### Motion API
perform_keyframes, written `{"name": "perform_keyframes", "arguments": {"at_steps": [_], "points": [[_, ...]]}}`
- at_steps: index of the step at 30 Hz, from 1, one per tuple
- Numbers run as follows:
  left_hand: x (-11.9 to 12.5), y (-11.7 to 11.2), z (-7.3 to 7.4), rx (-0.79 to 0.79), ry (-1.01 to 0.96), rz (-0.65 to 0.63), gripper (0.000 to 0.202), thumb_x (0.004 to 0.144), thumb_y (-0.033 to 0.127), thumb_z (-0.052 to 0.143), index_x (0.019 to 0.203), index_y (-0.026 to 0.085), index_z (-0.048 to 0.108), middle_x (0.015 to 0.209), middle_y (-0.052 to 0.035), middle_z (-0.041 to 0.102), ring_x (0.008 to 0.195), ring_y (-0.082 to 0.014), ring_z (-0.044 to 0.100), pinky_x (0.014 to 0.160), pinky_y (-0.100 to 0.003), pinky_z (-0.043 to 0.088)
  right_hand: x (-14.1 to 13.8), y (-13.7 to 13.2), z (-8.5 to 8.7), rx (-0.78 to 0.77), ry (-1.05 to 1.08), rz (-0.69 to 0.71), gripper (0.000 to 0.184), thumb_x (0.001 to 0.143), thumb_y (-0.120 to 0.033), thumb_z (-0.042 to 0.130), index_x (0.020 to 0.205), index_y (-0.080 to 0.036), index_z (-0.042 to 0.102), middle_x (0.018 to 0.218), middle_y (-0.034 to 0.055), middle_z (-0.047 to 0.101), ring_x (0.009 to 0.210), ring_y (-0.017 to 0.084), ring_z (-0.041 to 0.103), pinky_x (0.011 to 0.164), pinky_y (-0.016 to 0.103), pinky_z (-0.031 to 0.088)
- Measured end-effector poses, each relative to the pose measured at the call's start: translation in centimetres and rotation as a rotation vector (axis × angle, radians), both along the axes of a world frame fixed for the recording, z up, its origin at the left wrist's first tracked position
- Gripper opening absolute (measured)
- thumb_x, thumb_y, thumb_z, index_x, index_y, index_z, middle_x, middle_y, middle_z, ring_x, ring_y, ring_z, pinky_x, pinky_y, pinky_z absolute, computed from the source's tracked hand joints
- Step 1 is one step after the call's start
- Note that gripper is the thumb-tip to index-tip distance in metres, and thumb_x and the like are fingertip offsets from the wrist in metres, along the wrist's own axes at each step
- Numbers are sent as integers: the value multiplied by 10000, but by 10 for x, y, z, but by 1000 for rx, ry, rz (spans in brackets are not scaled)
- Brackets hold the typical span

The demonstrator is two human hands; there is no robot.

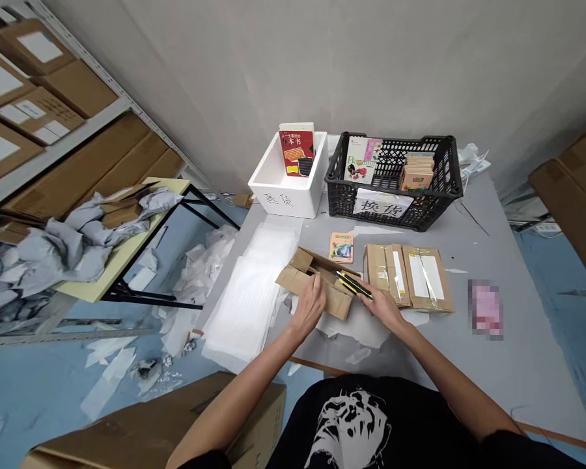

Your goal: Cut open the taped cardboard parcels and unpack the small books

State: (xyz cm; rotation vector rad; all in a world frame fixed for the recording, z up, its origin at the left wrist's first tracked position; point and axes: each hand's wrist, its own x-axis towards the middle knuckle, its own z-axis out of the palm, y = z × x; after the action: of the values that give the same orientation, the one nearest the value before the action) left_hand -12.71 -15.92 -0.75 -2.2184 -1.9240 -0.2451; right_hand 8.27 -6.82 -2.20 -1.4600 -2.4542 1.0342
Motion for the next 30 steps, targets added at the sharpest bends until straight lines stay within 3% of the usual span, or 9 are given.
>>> {"name": "perform_keyframes", "arguments": {"at_steps": [4, 7, 10, 12, 14, 17, 20, 23, 30], "points": [[-5, 4, 10, 157, -44, -42, 568, 890, 16, 301, 1447, 46, 194, 1368, -218, 415, 1367, -295, 312, 1069, -403, 392, 1, -5, -11, 5, -3, -5, 437, 897, -337, 456, 1318, -246, 530, 559, -12, 650, 543, 193, 635, 605, 257, 445], [-10, 12, 18, 192, -73, -165, 572, 908, 29, 271, 1460, 64, 121, 1307, -189, 458, 1356, -245, 339, 1076, -372, 381, 1, -9, -15, -10, 10, -27, 441, 895, -344, 456, 1313, -231, 535, 572, -9, 655, 519, 188, 626, 589, 258, 442], [-13, 17, 18, 53, -87, -265, 476, 923, 61, 262, 1398, 89, 276, 1170, -141, 542, 1206, -208, 496, 985, -343, 443, -2, -11, -15, -33, 50, -42, 432, 894, -345, 451, 1303, -239, 543, 657, 0, 685, 460, 160, 598, 563, 252, 439], [-13, 19, 15, -116, -45, -248, 352, 931, 138, 328, 1258, 92, 449, 1061, -129, 578, 1047, -221, 563, 873, -350, 481, -6, -12, -14, -40, 79, -47, 424, 894, -340, 444, 1291, -239, 553, 698, 7, 696, 431, 147, 581, 558, 253, 441], [-12, 20, 11, -260, 7, -203, 270, 918, 267, 430, 1087, 97, 554, 974, -126, 589, 952, -243, 562, 810, -375, 473, -9, -12, -13, -47, 101, -45, 425, 894, -334, 437, 1293, -238, 549, 692, 5, 695, 416, 142, 572, 563, 256, 444], [-14, 24, 3, -321, 10, -153, 337, 876, 434, 495, 974, 125, 587, 938, -116, 580, 936, -259, 527, 812, -400, 433, -13, -13, -14, -56, 115, -52, 439, 888, -351, 444, 1295, -224, 548, 609, -11, 668, 428, 153, 579, 578, 257, 452], [-23, 25, -8, -300, -45, -115, 359, 881, 478, 462, 896, 148, 601, 935, -107, 564, 918, -251, 502, 806, -404, 401, -13, -14, -16, -54, 128, -76, 456, 885, -382, 440, 1294, -210, 549, 552, -20, 635, 443, 163, 589, 596, 263, 459], [-34, 20, -23, -252, -178, -118, 325, 922, 400, 401, 811, 165, 596, 858, -72, 549, 865, -205, 490, 825, -379, 379, -15, -16, -17, -48, 147, -75, 486, 887, -400, 421, 1317, -197, 525, 516, -27, 607, 439, 170, 586, 598, 270, 461], [-43, 11, -48, 112, -429, -61, 428, 968, 322, 240, 652, 191, 498, 674, -33, 474, 693, -167, 433, 715, -325, 389, -23, -19, -16, -117, 182, -110, 512, 881, -415, 405, 1325, -185, 514, 419, -55, 526, 421, 176, 574, 567, 265, 450]]}}
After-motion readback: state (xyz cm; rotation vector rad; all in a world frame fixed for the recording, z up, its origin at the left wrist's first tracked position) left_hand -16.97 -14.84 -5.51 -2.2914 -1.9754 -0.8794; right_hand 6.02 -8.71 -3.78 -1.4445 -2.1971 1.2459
